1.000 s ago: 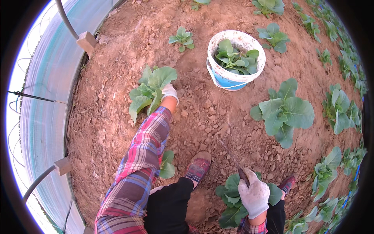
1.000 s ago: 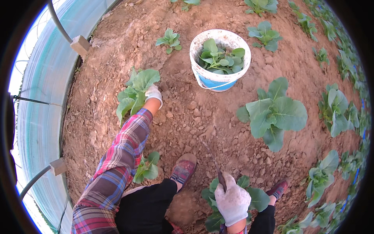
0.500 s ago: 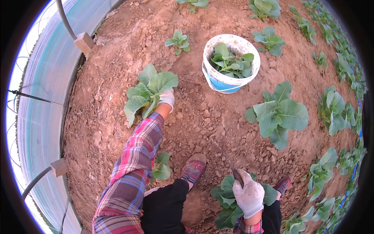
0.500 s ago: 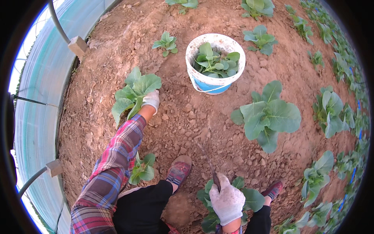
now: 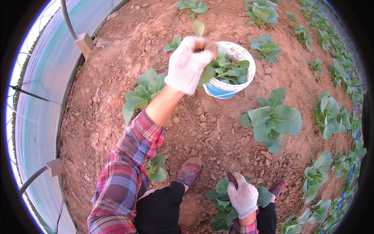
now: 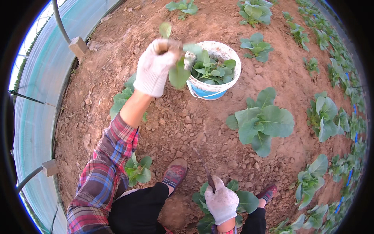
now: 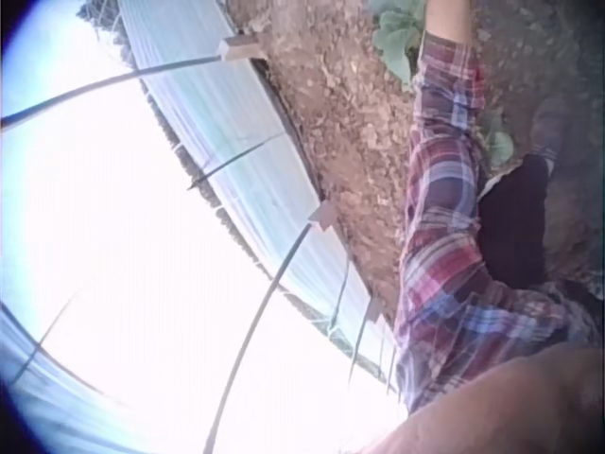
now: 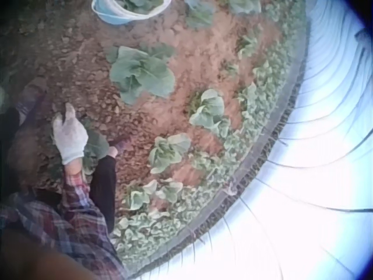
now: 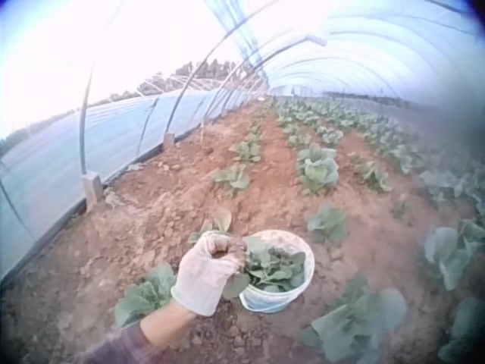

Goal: The person uses a small hand tool to loosen soil around young leafy plants in a greenhouse, then pulls weeds by hand and places them into a white bucket. The person moves along the rows, repeating the process of loosening soil and removing weeds.

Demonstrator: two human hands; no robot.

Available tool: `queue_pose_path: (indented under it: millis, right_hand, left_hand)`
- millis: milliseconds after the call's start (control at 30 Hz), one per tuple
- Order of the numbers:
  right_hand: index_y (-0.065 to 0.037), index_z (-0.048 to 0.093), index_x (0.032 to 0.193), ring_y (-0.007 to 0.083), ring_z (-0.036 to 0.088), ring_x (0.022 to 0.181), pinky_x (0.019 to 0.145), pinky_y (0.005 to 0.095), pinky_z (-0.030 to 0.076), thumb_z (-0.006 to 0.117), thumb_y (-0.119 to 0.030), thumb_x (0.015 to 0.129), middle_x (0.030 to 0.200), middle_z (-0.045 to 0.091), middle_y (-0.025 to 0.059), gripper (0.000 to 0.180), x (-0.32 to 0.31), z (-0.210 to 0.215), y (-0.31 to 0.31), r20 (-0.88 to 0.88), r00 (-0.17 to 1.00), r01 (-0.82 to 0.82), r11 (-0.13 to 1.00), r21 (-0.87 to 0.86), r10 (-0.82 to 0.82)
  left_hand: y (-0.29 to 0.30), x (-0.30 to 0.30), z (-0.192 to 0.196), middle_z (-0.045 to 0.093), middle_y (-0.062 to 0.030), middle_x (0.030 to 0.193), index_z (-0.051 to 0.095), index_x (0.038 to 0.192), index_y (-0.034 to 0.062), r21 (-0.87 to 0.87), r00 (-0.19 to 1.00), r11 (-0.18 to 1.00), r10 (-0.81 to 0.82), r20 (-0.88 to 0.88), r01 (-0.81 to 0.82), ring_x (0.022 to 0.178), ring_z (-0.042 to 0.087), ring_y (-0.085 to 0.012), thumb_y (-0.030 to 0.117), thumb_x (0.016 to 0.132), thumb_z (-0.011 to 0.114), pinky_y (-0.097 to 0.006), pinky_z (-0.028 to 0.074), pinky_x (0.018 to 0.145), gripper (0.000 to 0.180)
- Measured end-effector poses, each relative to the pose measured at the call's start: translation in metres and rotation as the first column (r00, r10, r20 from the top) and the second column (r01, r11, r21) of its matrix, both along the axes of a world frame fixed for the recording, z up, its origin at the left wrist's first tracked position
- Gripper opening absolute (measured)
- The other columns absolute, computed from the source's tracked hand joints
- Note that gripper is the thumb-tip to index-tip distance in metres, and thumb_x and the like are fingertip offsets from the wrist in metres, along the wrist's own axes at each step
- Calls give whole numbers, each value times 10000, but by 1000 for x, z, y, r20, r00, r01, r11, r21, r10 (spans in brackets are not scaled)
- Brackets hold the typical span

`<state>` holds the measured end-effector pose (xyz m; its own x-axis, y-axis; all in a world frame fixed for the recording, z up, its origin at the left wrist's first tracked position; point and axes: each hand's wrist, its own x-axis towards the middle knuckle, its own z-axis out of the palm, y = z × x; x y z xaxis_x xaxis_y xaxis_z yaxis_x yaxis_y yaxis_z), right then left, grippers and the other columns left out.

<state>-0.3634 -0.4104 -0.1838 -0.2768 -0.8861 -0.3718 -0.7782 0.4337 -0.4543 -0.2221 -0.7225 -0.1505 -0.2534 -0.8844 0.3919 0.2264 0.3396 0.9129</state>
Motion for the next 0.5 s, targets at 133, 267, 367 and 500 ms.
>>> queue_pose_path:
  millis: [133, 267, 367, 500]
  right_hand:
    - [-151, 599, 1092, 345, 629, 642, 623, 442, 498, 552, -298, 801, 678, 639, 153, 329, 3, 0, 0, 10, 1000, -3, 1000, -16, 3]
    - [-145, 599, 1093, 344, 632, 648, 624, 438, 499, 551, -307, 803, 688, 643, 154, 336, -1, -2, 2, -5, 1000, 0, 1000, -6, 0]
    - [-143, 591, 1106, 344, 635, 669, 638, 443, 499, 550, -312, 804, 705, 647, 157, 349, -2, -1, 2, 8, 1000, -12, 1000, 18, 11]
    - [-139, 563, 1144, 348, 637, 682, 656, 448, 500, 544, -311, 807, 709, 648, 157, 378, -7, 0, 5, -1, 998, -69, 997, 42, 70]
  left_hand:
    - [-51, -32, -30, 625, -161, 1072, 557, 1173, -13, -170, 705, 984, 84, 704, 53, 944, 594, -218, 267, 813, 611, -285, 464, 832, 459]
    - [-14, -14, -42, 505, -168, 1270, 594, 1155, 128, -292, 563, 956, 234, 793, 13, 1160, 491, -299, 284, 824, 594, -364, 418, 950, 366]
    - [34, 24, -77, 534, -140, 1222, 616, 1079, 133, -341, 519, 939, 268, 812, 49, 1120, 524, -284, 232, 823, 592, -358, 445, 921, 276]
    - [124, 63, -97, 632, -113, 993, 620, 1051, 90, 114, 411, 947, -237, 880, 300, 910, 622, -257, 260, 837, 580, -343, 506, 823, 276]
